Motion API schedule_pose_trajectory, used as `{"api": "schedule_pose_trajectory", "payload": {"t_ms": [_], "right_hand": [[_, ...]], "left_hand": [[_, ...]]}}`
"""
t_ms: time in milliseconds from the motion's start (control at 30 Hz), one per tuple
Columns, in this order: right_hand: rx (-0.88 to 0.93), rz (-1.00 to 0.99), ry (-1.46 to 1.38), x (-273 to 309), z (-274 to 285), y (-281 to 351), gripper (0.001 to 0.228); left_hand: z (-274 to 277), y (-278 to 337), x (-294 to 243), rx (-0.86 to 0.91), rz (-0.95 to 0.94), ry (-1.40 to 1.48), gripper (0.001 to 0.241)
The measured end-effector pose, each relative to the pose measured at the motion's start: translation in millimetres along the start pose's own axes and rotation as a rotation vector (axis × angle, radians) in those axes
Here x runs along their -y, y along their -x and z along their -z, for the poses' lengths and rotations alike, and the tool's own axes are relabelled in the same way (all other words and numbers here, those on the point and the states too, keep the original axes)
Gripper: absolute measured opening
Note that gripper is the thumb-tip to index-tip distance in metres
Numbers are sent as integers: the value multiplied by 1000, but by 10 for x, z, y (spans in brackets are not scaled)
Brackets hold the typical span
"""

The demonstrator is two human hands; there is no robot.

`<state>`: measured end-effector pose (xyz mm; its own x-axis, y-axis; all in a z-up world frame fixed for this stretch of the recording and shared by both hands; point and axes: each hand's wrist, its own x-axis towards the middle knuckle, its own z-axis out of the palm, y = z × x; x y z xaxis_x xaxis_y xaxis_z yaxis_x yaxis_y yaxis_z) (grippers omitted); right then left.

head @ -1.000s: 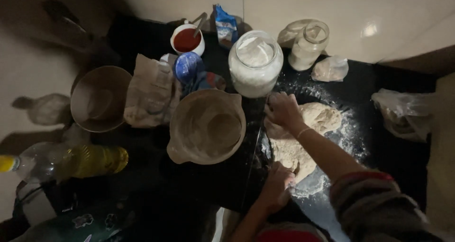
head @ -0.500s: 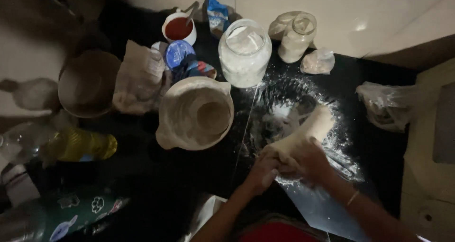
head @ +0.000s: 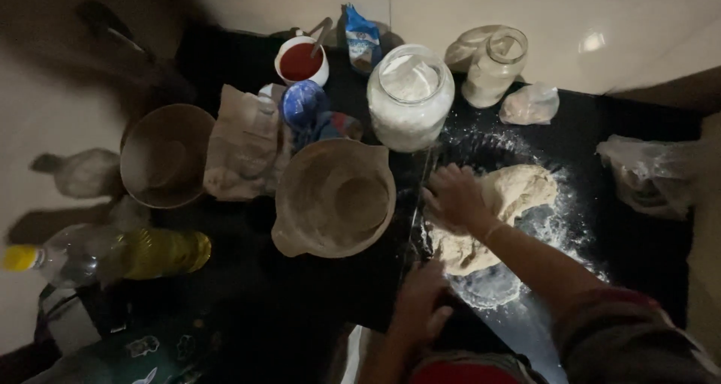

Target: Kneading dough on a floured surface.

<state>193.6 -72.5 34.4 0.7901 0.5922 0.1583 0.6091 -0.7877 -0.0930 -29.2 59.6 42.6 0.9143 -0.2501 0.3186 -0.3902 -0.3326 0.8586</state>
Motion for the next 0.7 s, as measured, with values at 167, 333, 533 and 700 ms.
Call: {"api": "schedule_pose_trajectory", "payload": {"t_ms": [167,333,533,700], "right_hand": [[6,-121,-140,-135,-434,-170,40],[210,-112,-266,-219,-232,414,43],[170,-596,-998,-828,394,1288,37],[-182,-1050,-724,-2437,-934,1145,67]], "left_hand": [[198,205,79,-141,58,-78,50],[227,-57,-132,-168,-38,-27,56],[-404,-564,463,-41,-112,-87,64],[-798,-728,1028,-133,-36,-209,71]]}}
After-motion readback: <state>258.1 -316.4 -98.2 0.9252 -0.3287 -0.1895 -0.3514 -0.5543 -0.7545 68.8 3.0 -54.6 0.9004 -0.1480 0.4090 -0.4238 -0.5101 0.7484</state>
